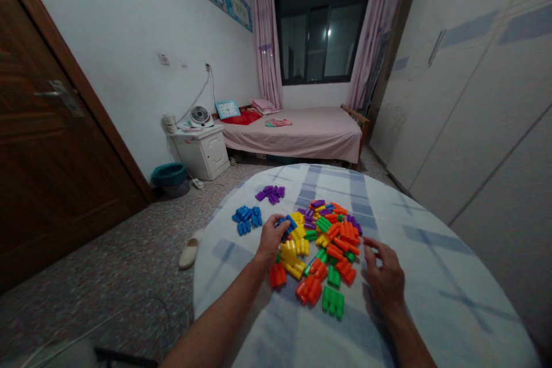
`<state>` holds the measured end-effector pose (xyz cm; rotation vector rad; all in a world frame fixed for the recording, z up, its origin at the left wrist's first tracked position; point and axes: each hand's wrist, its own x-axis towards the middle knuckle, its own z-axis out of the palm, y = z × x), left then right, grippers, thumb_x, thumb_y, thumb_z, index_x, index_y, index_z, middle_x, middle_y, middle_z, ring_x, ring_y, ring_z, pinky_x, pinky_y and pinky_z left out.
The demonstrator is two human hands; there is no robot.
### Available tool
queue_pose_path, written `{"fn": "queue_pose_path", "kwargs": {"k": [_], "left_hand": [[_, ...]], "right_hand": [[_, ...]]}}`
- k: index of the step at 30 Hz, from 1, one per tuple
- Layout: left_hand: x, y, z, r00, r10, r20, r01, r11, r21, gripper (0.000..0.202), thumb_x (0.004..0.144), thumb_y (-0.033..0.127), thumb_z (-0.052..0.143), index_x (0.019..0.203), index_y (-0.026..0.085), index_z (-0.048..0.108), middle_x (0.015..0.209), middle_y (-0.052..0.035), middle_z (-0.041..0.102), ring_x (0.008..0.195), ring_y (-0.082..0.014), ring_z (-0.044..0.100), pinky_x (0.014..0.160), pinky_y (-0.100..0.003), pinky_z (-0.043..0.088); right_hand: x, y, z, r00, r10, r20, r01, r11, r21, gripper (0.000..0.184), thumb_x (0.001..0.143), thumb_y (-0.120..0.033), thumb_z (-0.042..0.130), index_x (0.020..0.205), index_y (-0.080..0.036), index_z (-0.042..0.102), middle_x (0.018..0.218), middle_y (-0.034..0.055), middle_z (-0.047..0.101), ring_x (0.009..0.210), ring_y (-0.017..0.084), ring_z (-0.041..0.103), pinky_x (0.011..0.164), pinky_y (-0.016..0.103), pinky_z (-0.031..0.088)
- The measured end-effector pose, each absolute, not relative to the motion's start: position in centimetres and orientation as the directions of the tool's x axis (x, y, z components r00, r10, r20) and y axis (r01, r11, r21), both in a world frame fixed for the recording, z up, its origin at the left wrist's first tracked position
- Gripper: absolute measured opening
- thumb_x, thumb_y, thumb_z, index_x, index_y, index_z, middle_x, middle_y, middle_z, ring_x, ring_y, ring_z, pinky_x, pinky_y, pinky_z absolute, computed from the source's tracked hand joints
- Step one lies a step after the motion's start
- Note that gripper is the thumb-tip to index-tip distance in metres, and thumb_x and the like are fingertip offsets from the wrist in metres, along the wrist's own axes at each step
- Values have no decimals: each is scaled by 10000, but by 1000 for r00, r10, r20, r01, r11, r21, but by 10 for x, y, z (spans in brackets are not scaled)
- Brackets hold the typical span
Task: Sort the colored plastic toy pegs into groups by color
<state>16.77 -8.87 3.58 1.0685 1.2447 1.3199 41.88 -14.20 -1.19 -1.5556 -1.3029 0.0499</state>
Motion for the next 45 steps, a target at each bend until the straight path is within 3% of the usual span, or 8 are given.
{"fn": "queue_pose_path", "kwargs": {"k": [8, 14, 19, 22, 25, 31, 38, 45], "left_hand": [[244, -103, 42, 192, 973, 127, -35, -122, 992, 197, 636, 196, 635, 810, 161, 550, 716, 27, 546, 655, -87, 519, 612, -202, 418], [235, -107, 33, 229, 972, 59, -101, -37, 994, 255, 620, 248, 668, 829, 164, 547, 713, 26, 557, 647, -97, 540, 601, -211, 427], [178, -89, 39, -97, 995, 28, -172, -44, 984, 385, 684, 417, 606, 965, 167, 527, 681, 33, 557, 508, -81, 507, 501, -207, 402], [118, -73, 38, -378, 910, 173, 109, -142, 984, 366, 679, 404, 603, 952, 163, 567, 714, 11, 574, 584, -105, 542, 530, -211, 422], [62, -58, 25, -574, 756, 315, 380, -95, 920, 291, 702, 350, 564, 925, 165, 599, 791, -17, 609, 731, -145, 577, 677, -256, 469], [34, -42, -16, -622, 734, 274, 446, 44, 894, 276, 745, 297, 519, 962, 157, 614, 967, -87, 649, 956, -216, 591, 881, -353, 453], [64, -40, -28, -439, 845, 305, 404, -117, 907, 348, 863, 367, 435, 1123, 177, 567, 1224, -103, 592, 1200, -208, 495, 1027, -354, 372], [61, -53, -20, -589, 718, 371, 505, -31, 863, 369, 869, 332, 367, 1129, 145, 548, 1214, -137, 559, 1192, -222, 486, 1050, -351, 351]], "right_hand": [[380, -149, -11, 192, 858, 476, 542, 311, -781, 484, 817, -441, 526, 1235, -200, 494, 1171, 97, 589, 1028, 218, 573, 853, 368, 482], [379, -147, -10, 135, 907, 399, 538, 271, -798, 441, 798, -459, 535, 1154, -199, 561, 1077, 88, 628, 842, 200, 591, 755, 350, 496], [394, -148, 1, 332, 839, 430, 526, 214, -823, 433, 770, -469, 513, 1085, -181, 588, 1024, 87, 616, 804, 194, 575, 733, 342, 479], [406, -147, 2, 456, 802, 385, 505, 123, -855, 462, 775, -462, 490, 1130, -180, 572, 1052, 86, 617, 755, 179, 568, 743, 342, 474], [408, -145, -3, 453, 816, 359, 507, 95, -857, 495, 779, -462, 479, 1172, -172, 560, 1110, 96, 611, 805, 191, 577, 789, 355, 470], [409, -140, -20, 450, 815, 366, 612, 17, -791, 520, 819, -467, 397, 1195, -151, 568, 1155, 130, 598, 1030, 252, 536, 911, 419, 419], [424, -138, -30, 314, 866, 389, 710, 58, -702, 413, 833, -383, 359, 1113, -224, 618, 1149, 75, 613, 1091, 235, 523, 951, 410, 395], [426, -136, -28, 515, 775, 365, 628, -52, -777, 510, 848, -429, 303, 1119, -111, 595, 1112, 148, 610, 1052, 250, 528, 963, 415, 371]]}}
